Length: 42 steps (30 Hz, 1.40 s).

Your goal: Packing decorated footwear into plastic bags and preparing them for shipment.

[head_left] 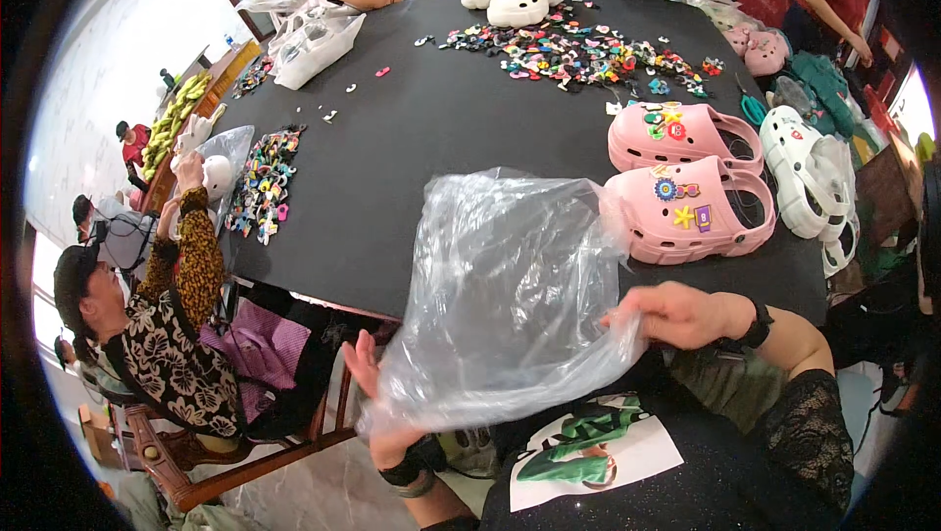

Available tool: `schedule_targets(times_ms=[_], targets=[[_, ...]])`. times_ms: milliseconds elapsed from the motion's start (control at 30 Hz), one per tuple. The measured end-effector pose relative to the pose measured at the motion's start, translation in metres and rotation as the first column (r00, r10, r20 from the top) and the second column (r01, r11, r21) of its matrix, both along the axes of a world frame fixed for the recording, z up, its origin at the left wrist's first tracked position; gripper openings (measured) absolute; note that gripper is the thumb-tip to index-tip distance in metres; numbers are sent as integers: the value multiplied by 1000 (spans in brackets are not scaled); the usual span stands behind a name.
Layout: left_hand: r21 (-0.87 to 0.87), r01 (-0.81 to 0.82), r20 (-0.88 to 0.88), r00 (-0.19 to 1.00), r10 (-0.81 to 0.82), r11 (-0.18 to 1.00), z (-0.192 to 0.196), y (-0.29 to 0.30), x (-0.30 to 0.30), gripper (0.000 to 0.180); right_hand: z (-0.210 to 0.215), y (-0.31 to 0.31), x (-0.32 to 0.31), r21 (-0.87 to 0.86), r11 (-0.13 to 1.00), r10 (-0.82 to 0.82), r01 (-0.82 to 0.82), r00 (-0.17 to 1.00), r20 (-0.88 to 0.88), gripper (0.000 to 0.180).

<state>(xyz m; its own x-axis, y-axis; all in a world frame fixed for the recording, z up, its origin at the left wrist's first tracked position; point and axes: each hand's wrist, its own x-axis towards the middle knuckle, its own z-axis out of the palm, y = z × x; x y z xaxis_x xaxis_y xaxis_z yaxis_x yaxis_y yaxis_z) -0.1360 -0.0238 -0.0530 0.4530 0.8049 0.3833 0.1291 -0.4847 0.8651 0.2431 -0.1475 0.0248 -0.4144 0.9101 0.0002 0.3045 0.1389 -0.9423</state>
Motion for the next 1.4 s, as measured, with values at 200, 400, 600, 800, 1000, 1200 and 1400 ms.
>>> schedule_targets(times_ms=[200,400,600,800,1000,1200,1400], targets=[[-212,-81,-29,997,76,974,-30,18,35,107,-12,8,-5,33,948,-318,316,944,83,16],[-311,-23,11,1000,28,950,-27,29,73,72,-14,16,-22,546,719,-579,430,805,129,25],[-277,-52,194,975,108,959,20,15,117,48,-17,18,-40,827,540,-255,-157,906,339,69],[-153,405,-327,840,-433,901,21,1,123,48,-45,49,-43,676,676,-280,-294,746,604,76],[-358,548,77,824,-561,756,47,-8,114,27,-11,19,-26,628,770,-28,-111,978,207,38],[-246,240,-125,953,-276,939,45,-13,146,12,69,-48,79,929,255,-775,267,631,31,25],[-120,169,-75,981,-179,978,34,-14,175,9,15,-44,131,773,620,-767,139,319,557,21]])
